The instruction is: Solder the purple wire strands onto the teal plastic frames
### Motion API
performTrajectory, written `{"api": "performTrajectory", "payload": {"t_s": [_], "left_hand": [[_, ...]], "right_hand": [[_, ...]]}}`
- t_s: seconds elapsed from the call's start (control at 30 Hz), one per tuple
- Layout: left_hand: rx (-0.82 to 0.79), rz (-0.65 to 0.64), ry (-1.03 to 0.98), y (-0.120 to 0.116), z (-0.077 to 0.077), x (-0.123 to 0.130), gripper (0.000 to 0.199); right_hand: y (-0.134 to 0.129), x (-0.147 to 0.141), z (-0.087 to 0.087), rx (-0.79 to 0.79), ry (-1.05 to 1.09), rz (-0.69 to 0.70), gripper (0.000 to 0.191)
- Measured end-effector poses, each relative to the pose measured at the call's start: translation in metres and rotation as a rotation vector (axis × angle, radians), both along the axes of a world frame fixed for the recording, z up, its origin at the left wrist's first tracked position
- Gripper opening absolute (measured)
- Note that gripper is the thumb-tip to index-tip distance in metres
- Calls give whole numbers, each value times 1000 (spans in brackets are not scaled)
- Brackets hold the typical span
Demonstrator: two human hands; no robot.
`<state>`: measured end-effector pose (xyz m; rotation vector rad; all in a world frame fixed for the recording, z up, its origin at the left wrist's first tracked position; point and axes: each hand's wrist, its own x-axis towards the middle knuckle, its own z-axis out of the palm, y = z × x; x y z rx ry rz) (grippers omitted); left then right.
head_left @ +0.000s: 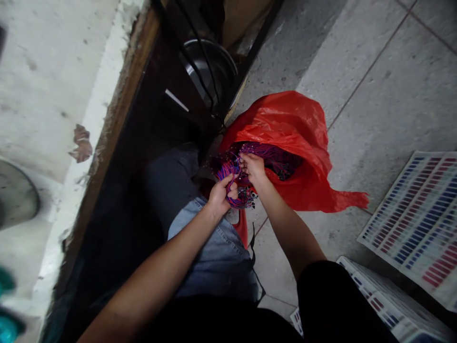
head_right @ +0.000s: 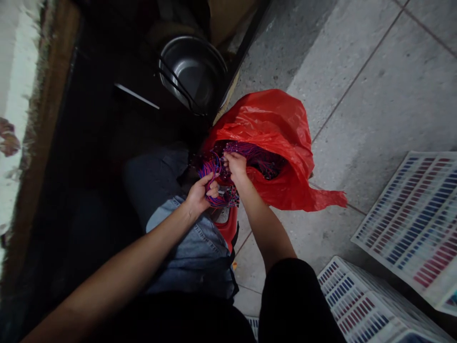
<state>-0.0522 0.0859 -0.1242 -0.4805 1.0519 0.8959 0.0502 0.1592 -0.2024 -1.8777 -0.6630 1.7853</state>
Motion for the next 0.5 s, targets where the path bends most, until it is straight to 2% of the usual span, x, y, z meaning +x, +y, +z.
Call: {"api": "performTrajectory", "payload": {"t_s": [0.13,0.33,0.4,0.5], "left_hand": [[-3,-10,18,5,-7,0,15],[2,-61,3,14,-16,8,16],[15,-39,-2,15,-11,5,17],[52,2,7,9,8,-8,15]], "right_hand": [[-1,6,0,-11,21,-20,28],[-4,20,0,-1,-51,90,23],[-2,25,-1,35,-146,119,22],[3,37,3,127,-333,126,16]]}}
